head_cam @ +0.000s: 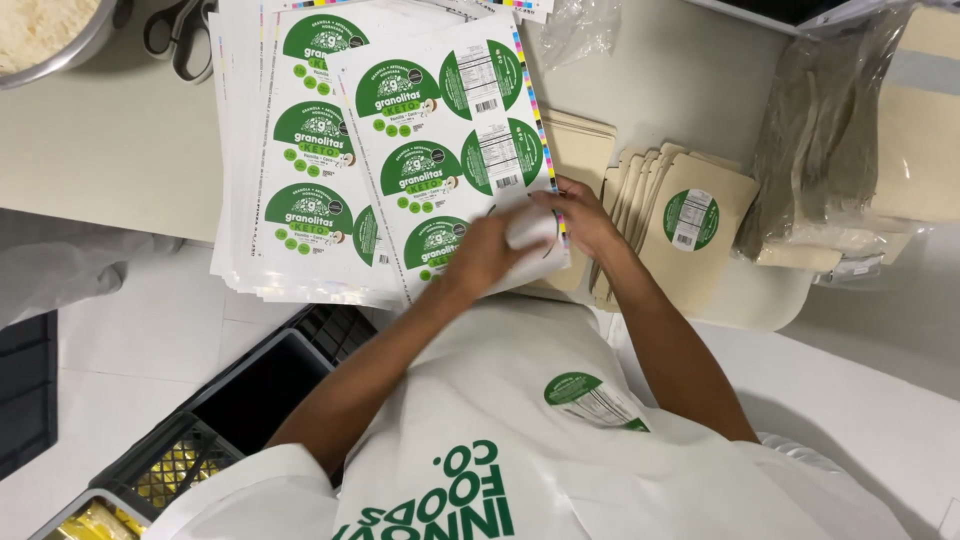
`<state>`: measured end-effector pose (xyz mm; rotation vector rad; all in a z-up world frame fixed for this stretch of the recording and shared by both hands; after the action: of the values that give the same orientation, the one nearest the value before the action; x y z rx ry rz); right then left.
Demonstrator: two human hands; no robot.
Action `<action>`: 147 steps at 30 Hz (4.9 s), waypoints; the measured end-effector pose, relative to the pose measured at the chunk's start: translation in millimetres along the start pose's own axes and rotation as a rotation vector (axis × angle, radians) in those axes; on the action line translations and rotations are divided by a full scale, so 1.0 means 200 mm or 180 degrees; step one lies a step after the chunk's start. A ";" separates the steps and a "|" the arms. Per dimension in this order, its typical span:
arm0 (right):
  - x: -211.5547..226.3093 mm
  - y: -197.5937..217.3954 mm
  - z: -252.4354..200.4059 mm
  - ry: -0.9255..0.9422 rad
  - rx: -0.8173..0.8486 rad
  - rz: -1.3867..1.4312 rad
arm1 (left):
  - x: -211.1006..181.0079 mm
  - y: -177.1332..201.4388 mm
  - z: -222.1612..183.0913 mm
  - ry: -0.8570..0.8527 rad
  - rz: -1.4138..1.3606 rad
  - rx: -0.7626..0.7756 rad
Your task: Peeling circular product labels from a sheet and applying them to the center of flat paper bags.
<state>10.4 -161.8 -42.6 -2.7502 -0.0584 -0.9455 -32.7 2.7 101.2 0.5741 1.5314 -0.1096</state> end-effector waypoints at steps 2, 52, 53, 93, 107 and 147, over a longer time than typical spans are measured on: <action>0.04 -0.08 -0.11 0.0226 0.0196 -0.0158 | 0.11 0.03 0.07 -0.0431 0.0462 -0.0454; 0.94 -0.32 -0.66 0.1399 -0.0414 -0.1436 | -0.36 0.42 0.33 -0.2525 0.0993 -0.1994; 0.95 -0.34 -0.67 0.1480 -0.0370 -0.1506 | -0.38 0.42 0.33 -0.2588 0.1045 -0.2060; 0.50 -0.12 -0.20 -0.0011 -0.0520 -0.0941 | -0.23 0.28 0.04 -0.1921 0.1282 -0.1241; 0.27 0.17 -0.20 0.0762 -0.1331 -0.2459 | 0.51 -0.04 0.37 0.0313 0.0514 -0.0656; -0.25 1.41 -0.66 0.0995 -0.3192 -0.0775 | 0.20 0.06 -0.28 0.1536 0.0191 0.1531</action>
<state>-75.9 -465.5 -29.9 -3.4485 0.1935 -1.8703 -76.2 47.0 70.6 1.0859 1.9669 -0.3167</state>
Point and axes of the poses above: each hand's wrist, its own z-axis towards the middle knuckle, its own y-axis out of the back of the hand, x = y × z, the point moved 8 cm from there along z, towards the middle knuckle, and after that the axes turned 14 degrees about -y, right-handed, at the moved point
